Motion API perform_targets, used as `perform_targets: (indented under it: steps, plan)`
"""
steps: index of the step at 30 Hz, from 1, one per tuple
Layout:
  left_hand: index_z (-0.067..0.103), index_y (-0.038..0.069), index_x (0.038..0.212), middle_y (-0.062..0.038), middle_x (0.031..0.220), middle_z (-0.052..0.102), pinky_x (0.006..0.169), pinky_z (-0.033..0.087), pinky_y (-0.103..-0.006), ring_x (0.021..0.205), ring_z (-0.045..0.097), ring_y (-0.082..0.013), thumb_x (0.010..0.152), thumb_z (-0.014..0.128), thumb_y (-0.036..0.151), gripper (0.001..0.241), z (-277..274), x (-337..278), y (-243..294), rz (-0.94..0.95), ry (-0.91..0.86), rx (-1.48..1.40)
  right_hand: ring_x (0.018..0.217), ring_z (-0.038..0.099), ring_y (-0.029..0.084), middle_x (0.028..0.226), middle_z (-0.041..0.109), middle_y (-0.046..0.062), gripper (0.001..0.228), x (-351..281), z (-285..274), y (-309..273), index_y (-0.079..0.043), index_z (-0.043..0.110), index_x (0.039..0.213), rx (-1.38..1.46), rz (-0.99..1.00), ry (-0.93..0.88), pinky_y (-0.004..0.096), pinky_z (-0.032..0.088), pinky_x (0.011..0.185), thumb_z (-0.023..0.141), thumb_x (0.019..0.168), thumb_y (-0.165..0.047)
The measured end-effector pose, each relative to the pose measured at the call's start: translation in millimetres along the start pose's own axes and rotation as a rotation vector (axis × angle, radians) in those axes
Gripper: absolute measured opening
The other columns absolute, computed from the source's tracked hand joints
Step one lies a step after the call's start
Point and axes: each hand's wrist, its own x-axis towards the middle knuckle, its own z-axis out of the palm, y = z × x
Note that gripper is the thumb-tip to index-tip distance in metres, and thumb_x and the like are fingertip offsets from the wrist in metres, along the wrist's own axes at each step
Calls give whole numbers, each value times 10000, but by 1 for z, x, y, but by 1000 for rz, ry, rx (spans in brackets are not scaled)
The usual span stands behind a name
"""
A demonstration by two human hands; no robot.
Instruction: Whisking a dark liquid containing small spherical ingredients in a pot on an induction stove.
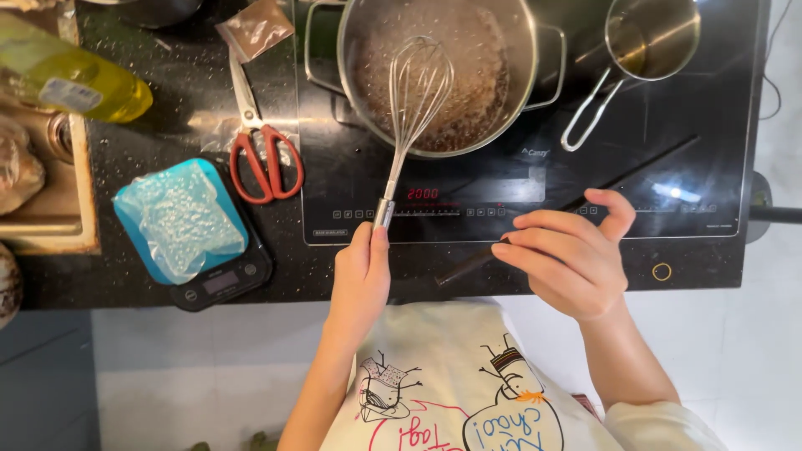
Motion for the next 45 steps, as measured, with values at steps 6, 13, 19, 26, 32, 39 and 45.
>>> perform_targets:
  steps: [6,13,19,26,32,39,45]
  plan:
    - [500,23,859,-102,551,495,472,392,-365,477,439,-173,1081,467,291,350,-4,-8,-9,21,5,-30,875,728,220,881,694,15,195,-2,8,-19,-120,787,902,-5,29,-2,464,354,1048,813,806,48]
    - [534,48,905,-142,546,542,471,414,-412,449,545,-261,1055,482,282,283,-19,-7,-15,2,-61,-91,917,715,203,925,713,-15,196,39,34,-73,-160,804,937,-40,-65,-55,478,337,1039,798,825,1]
    - [499,31,956,-171,705,614,559,494,-402,663,664,-354,1061,539,260,255,-34,-4,-55,138,-159,-59,970,607,137,1070,739,-69,252,102,103,-133,-194,821,1071,-24,-325,-144,452,285,945,761,831,-150]
    - [479,-41,1170,-218,1004,614,845,459,-376,944,639,-321,1097,439,174,230,-56,2,-70,644,66,-78,1008,596,166,1111,658,7,302,160,211,-169,-89,735,1086,112,-674,-485,373,428,868,686,805,-188]
    - [487,37,1009,-89,784,526,722,433,-390,714,510,-231,1096,491,319,295,-68,3,-73,321,-247,-22,953,547,155,977,583,-9,235,158,265,-185,-99,720,1018,68,-826,-537,321,436,839,668,814,-204]
    - [402,58,965,-70,634,421,536,378,-401,571,402,-202,1089,451,397,364,-82,10,-77,190,-462,-295,902,536,169,845,518,-20,104,164,321,-223,-141,688,796,112,-878,-592,314,418,786,665,759,-235]
    - [428,58,937,-110,564,454,487,344,-444,486,428,-261,1075,479,417,388,-84,17,-88,247,-347,-167,848,534,184,744,534,-30,130,142,371,-229,-157,681,622,50,-854,-648,341,399,711,678,726,-235]
